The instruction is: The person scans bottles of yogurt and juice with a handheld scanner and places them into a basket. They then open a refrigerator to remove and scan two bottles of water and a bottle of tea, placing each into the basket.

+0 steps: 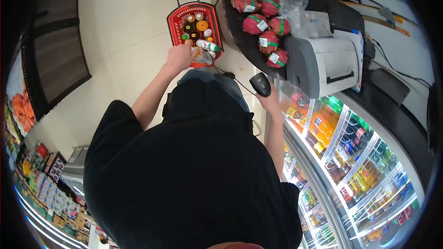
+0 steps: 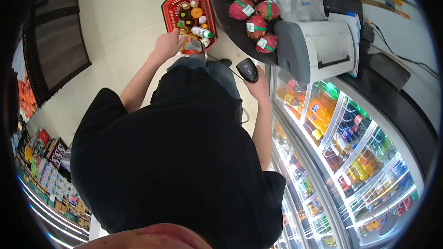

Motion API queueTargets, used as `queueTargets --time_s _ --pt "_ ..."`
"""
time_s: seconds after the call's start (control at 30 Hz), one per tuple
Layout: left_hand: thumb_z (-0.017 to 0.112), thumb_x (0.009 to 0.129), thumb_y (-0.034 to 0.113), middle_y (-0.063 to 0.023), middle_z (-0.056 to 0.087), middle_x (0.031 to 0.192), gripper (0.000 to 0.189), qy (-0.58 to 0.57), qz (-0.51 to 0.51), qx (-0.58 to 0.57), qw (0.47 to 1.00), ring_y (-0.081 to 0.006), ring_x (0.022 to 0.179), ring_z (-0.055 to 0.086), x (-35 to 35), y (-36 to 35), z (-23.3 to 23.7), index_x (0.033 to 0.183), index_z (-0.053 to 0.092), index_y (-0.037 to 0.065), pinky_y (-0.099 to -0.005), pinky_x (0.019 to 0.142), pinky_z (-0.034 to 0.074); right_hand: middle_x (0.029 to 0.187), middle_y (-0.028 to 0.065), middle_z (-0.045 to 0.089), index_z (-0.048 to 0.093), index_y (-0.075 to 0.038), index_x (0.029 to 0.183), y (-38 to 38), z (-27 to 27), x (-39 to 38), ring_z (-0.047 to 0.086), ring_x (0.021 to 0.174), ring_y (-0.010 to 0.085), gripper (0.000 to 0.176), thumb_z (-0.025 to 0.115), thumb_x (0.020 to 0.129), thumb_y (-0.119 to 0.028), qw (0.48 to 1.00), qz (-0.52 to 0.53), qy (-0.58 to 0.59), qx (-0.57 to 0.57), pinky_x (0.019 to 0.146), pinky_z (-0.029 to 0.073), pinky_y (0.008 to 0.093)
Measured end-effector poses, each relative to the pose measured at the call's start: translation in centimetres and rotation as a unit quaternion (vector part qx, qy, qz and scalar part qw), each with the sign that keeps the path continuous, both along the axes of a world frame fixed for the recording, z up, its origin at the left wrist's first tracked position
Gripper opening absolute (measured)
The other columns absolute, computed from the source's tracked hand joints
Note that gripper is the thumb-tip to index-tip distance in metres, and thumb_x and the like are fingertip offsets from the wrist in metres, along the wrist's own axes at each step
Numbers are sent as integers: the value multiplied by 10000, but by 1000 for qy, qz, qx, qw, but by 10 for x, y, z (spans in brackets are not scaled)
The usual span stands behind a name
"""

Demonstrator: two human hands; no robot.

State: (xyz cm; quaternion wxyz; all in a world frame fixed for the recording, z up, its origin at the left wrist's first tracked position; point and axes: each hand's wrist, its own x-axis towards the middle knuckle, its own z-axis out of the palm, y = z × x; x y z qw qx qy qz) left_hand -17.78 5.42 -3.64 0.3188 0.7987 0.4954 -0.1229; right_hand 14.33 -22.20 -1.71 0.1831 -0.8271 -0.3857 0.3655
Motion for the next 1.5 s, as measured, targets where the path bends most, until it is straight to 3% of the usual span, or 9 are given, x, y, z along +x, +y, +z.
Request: queueTargets --time_s 0.17,0.27,0.43,0.53,0.73,0.8,1.13,1.37,1.5 --pt "549 988 533 -226 738 920 533 61 96 -23 993 -415 875 729 -30 20 -80 1114 517 17 -532 772 563 1434 288 554 686 -84 1229 20 4 -4 578 1291 410 443 750 797 -159 987 62 26 -145 1064 488 474" --pt "570 976 494 -218 740 956 497 64 125 -47 989 -408 903 727 -36 37 -99 1155 497 36 -527 766 562 1452 294 530 692 -101 1186 24 29 -13 611 1230 422 380 738 811 -138 978 109 -104 -146 1009 515 495" --pt "578 990 482 -199 742 1045 531 97 80 -56 991 -383 965 733 -32 55 -166 1261 481 36 -505 805 574 1667 280 211 692 -91 1224 43 26 -5 612 1234 453 411 734 816 -92 938 169 -182 -240 990 542 467" --pt "579 1002 488 -194 741 1096 578 124 82 -75 986 -364 1016 734 -14 69 -208 1337 462 32 -477 846 580 1661 287 214 687 -68 1214 42 5 3 630 1204 443 425 741 793 -63 942 193 -220 -162 974 549 467" --pt "616 986 412 -189 742 1089 498 140 85 -121 979 -357 1029 734 10 66 -260 1295 486 45 -466 850 583 1641 341 191 679 -41 1196 57 -2 -7 670 1115 430 413 746 791 -89 955 126 -170 -206 939 558 474" --pt "589 988 496 -206 734 1087 549 129 99 -136 977 -378 1023 721 15 60 -289 1273 488 38 -510 842 572 1635 338 208 665 -63 1179 67 1 -9 677 1078 440 410 761 782 -98 954 112 -160 -230 912 560 487" --pt "625 968 472 -208 726 1130 530 137 90 -149 975 -393 1040 712 61 56 -352 1306 487 87 -515 867 572 1457 356 425 649 -77 1182 81 2 -8 689 973 465 423 738 769 -60 938 132 -152 -282 864 565 509" --pt "563 979 263 -171 729 1153 352 128 23 -91 987 -357 1136 691 87 31 -434 1295 555 109 -482 900 568 1407 328 430 656 -49 1158 98 3 -9 688 952 463 380 750 792 -90 935 106 -106 -320 861 560 536" --pt "523 967 251 -181 690 1253 392 151 74 -176 970 -369 1205 655 105 30 -380 1328 567 105 -500 947 551 1387 324 436 641 -46 1134 95 -1 -10 688 928 466 353 743 797 -77 949 90 -94 -288 824 566 537"
